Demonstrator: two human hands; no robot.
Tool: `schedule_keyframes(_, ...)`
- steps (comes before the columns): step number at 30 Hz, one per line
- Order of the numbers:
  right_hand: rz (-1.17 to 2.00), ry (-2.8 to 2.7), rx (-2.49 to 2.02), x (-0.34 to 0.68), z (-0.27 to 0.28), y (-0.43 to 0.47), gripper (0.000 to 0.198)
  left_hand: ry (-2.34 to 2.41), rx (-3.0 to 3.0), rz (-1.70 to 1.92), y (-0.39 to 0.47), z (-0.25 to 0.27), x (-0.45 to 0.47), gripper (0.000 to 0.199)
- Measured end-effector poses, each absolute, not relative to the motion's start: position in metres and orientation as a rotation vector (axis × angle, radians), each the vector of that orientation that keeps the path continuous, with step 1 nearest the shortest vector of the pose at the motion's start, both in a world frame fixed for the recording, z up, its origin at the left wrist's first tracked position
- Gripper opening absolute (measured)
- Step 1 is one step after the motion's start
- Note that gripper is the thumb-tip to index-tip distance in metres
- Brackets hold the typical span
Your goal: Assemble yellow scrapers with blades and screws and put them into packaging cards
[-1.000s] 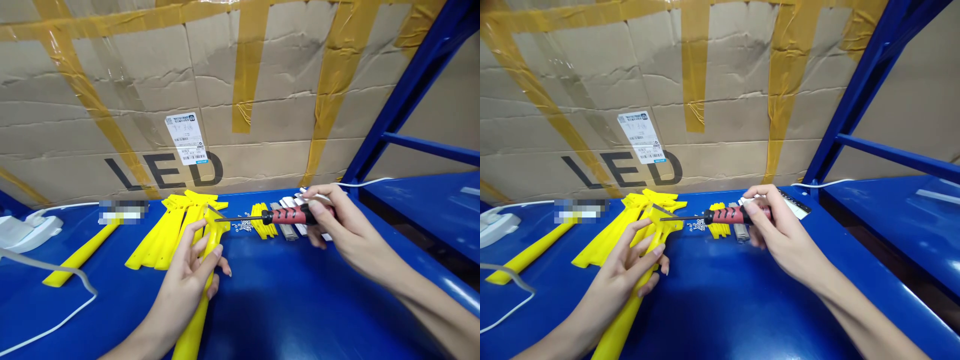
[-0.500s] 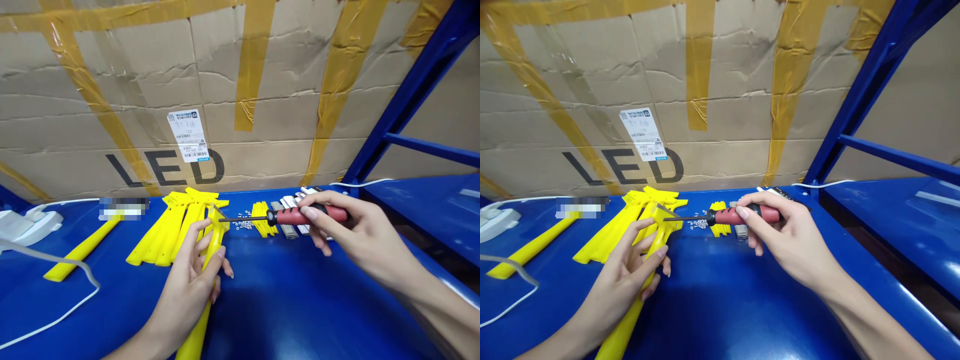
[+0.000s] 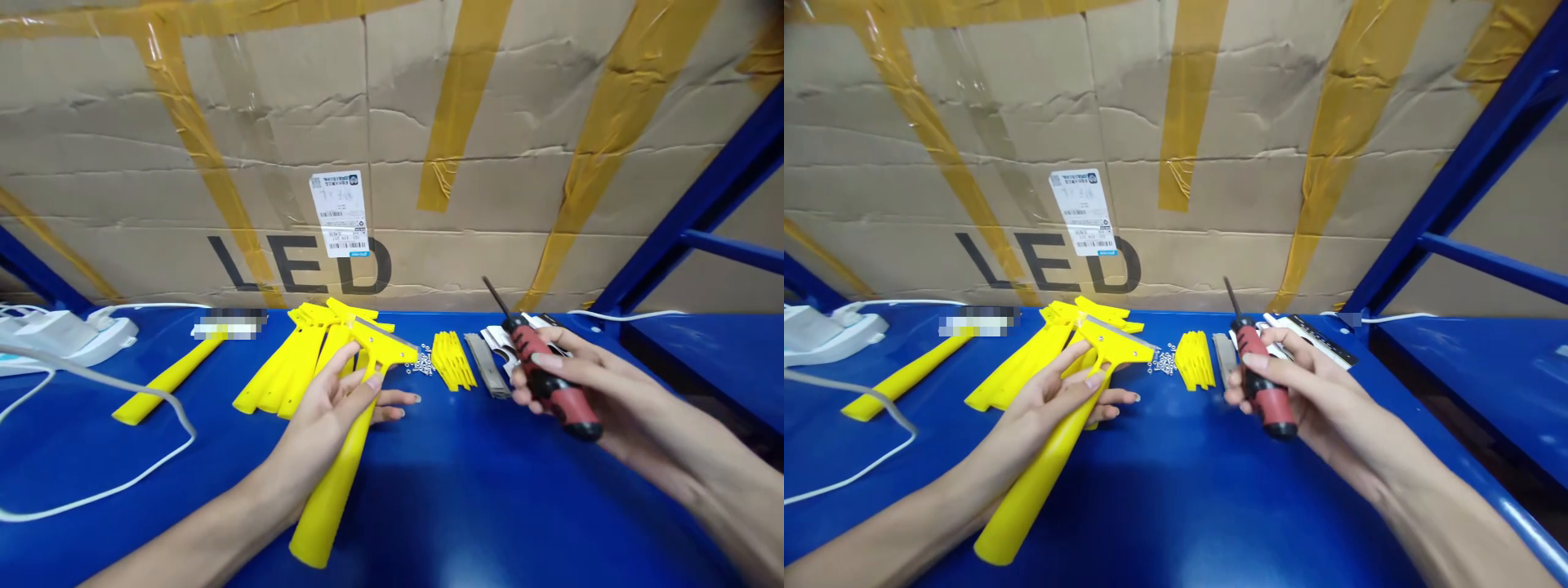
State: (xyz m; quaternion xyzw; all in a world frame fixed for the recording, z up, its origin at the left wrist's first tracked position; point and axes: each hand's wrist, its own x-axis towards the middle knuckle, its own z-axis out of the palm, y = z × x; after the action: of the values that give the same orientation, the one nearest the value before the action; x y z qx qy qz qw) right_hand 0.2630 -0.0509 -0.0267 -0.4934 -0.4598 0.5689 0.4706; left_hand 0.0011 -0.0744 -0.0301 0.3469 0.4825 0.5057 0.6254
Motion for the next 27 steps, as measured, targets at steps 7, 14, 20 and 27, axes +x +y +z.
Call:
schedule_keyframes(7, 0.682, -1.97, -1.421, 0.26, -0.049, -0.05, 0.05, 1.104, 0.809, 1.278, -0.076, -0.028, -0.008, 0.09)
schedule_keyframes(14, 0.544, -2.419, -1.162, 0.266, -0.043, -0.052, 0.03, 1.119, 0.943, 1.365, -0.075, -0.028, -0.012, 0.09)
schedule_keyframes(20, 0.702, -2.508, -1.07, 0.271, -0.039, -0.052, 0.035, 1.125, 1.008, 1.341, -0.076, -0.033, -0.009, 0.082)
schedule_keyframes(27, 0.508, -2.601, -1.081, 0.266, -0.046, -0.054, 0.038, 1.121, 1.092, 1.163, -0.075, -0.022, 0.004, 0.089)
